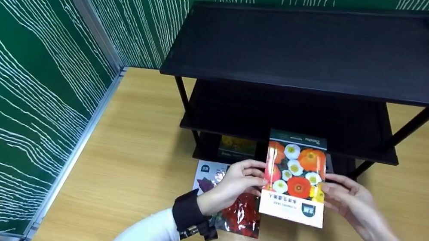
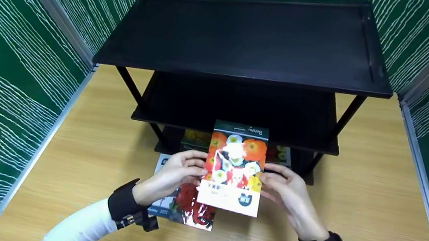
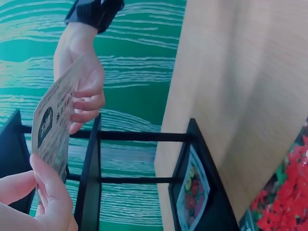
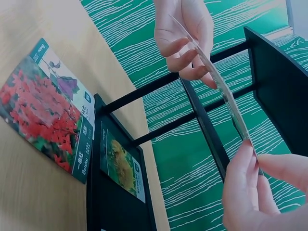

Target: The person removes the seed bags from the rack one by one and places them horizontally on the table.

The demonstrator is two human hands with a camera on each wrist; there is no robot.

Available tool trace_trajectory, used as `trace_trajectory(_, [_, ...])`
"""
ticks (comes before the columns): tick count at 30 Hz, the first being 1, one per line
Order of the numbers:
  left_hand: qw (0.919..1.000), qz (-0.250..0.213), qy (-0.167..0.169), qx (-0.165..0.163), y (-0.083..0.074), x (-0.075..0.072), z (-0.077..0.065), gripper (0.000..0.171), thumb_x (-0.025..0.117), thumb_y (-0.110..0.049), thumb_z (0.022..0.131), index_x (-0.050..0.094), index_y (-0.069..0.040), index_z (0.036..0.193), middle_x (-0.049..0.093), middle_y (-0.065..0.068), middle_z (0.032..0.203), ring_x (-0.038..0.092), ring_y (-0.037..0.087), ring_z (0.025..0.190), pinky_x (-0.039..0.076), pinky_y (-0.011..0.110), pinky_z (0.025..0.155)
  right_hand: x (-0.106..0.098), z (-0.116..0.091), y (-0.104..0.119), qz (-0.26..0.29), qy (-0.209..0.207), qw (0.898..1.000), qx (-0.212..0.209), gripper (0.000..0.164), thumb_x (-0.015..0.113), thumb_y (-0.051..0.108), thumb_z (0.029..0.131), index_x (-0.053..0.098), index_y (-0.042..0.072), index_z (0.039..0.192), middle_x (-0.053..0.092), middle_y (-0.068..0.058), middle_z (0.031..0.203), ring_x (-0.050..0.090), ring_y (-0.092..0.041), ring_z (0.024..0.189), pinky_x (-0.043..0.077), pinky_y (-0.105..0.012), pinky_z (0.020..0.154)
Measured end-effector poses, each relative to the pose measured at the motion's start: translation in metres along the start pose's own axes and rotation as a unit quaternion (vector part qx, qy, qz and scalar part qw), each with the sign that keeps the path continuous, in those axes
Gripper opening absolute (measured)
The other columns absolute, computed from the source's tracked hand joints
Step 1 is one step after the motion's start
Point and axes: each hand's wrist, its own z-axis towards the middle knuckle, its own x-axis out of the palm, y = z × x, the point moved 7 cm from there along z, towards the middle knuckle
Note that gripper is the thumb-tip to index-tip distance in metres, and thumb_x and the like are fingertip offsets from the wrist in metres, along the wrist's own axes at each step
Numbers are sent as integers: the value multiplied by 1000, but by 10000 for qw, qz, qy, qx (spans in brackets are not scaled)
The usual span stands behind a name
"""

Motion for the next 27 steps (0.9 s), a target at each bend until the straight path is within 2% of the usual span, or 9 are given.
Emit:
trace_trajectory(10, [9999, 100, -54, -73, 10, -5, -2, 35, 57, 9, 77, 54, 2, 110, 57, 7, 83, 58, 14, 67, 54, 26, 58, -4, -1, -13, -163, -243, 9996, 33, 22, 53, 0, 86, 49, 9, 105, 66, -4, 90, 62, -17, 83, 52, -28, 76])
trace_trajectory(16, [9998, 178, -19, -51, 16, -7, -3, 36, 57, 10, 77, 54, 1, 111, 56, 5, 82, 57, 13, 66, 54, 26, 57, -6, 0, -20, -361, -384, 9985, 125, 19, 55, 3, 85, 53, 11, 102, 66, -4, 90, 62, -17, 83, 52, -28, 76])
trace_trajectory(27, [9994, 314, -123, -40, 30, -12, -5, 36, 57, 9, 76, 53, 4, 111, 56, 7, 83, 57, 11, 65, 54, 26, 58, -9, 1, -33, -481, -305, 9983, 104, 20, 54, 2, 85, 53, 10, 103, 66, -4, 92, 62, -17, 84, 52, -29, 76])
